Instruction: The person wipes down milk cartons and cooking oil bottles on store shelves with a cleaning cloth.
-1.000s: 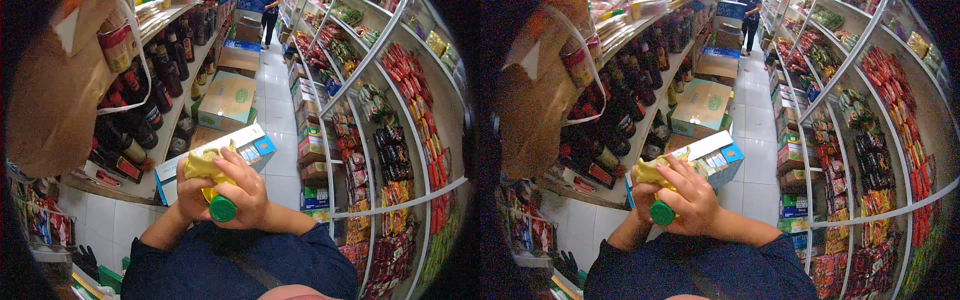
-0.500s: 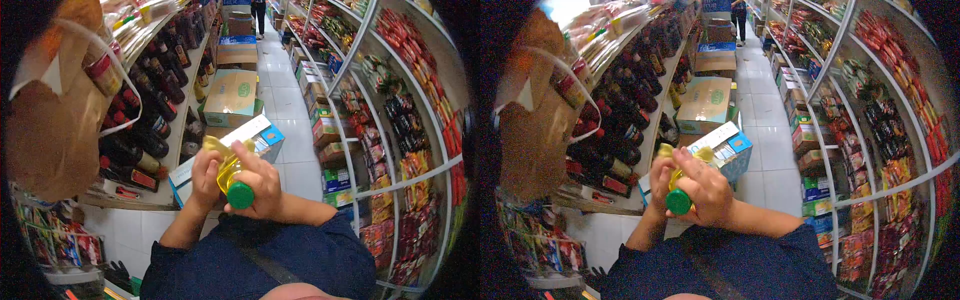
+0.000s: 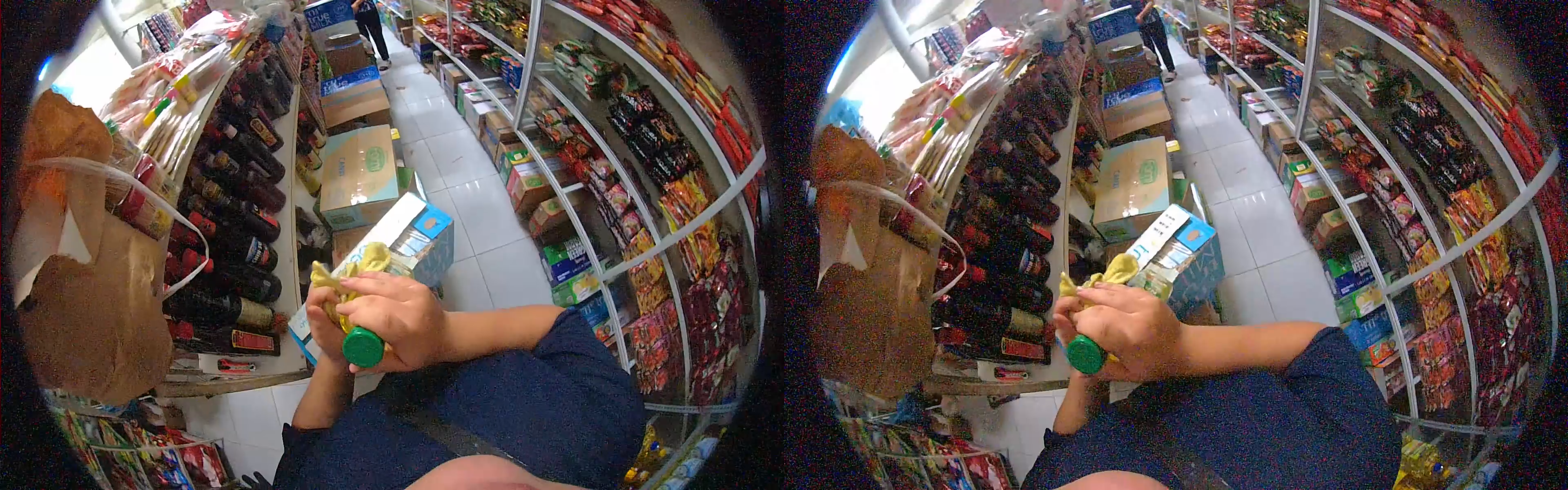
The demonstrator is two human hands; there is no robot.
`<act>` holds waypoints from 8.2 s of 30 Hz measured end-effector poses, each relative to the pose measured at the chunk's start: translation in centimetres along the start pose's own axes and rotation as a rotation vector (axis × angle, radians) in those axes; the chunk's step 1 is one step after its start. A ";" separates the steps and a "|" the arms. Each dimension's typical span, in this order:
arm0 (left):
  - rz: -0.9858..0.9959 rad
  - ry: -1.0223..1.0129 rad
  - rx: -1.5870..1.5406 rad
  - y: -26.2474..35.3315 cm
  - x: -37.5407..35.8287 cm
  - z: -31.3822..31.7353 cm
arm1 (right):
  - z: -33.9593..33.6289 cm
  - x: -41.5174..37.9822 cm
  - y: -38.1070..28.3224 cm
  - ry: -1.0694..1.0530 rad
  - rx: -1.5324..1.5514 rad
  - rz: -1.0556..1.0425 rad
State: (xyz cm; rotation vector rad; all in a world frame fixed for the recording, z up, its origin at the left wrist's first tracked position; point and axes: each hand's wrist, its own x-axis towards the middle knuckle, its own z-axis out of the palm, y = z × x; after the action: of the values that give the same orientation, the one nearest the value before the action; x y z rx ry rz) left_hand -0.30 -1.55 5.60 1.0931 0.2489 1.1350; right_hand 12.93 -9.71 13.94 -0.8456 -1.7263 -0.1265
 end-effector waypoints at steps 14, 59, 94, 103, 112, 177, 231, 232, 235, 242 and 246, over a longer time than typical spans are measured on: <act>0.273 -0.089 -0.061 1.0 0.1 3.7 | -0.8 -0.5 0.8 0.070 -0.040 0.112; -0.090 -0.232 -0.519 1.0 -1.6 3.9 | -6.9 -0.3 -0.3 0.362 0.947 0.054; 0.225 0.457 0.863 -2.7 -1.4 1.6 | -8.8 -1.8 6.0 0.060 0.749 -0.014; 0.346 0.125 1.097 2.2 -7.7 7.1 | -4.8 1.2 5.5 -0.413 0.993 -0.056; 0.282 0.533 1.384 5.6 -17.8 7.3 | 3.3 -1.4 -4.8 -0.600 1.148 0.143; 0.891 0.832 0.764 20.5 -42.4 2.1 | 23.8 -20.3 -21.0 -1.371 0.892 0.220; -0.319 2.434 1.038 -11.5 -50.3 16.2 | 17.5 -21.5 -8.5 -2.108 0.994 1.208; -0.281 2.436 1.032 -11.5 -50.4 16.9 | 18.1 -22.4 -7.6 -2.128 1.021 1.140; -0.159 2.416 1.005 -11.0 -50.0 18.3 | 18.1 -23.6 -6.6 -2.156 1.125 0.901; -0.146 1.924 1.035 -5.9 -45.0 19.2 | 15.6 -20.9 -12.1 -2.199 1.071 -0.140; 0.030 1.635 1.124 -0.4 -42.6 19.8 | 13.6 -20.3 -16.1 -1.898 1.147 -0.622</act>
State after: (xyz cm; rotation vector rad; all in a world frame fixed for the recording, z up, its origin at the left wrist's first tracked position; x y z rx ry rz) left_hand -6.48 -47.82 0.45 0.7530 2.3471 1.7273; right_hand -5.68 -24.35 -3.22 0.8978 -2.9804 1.5668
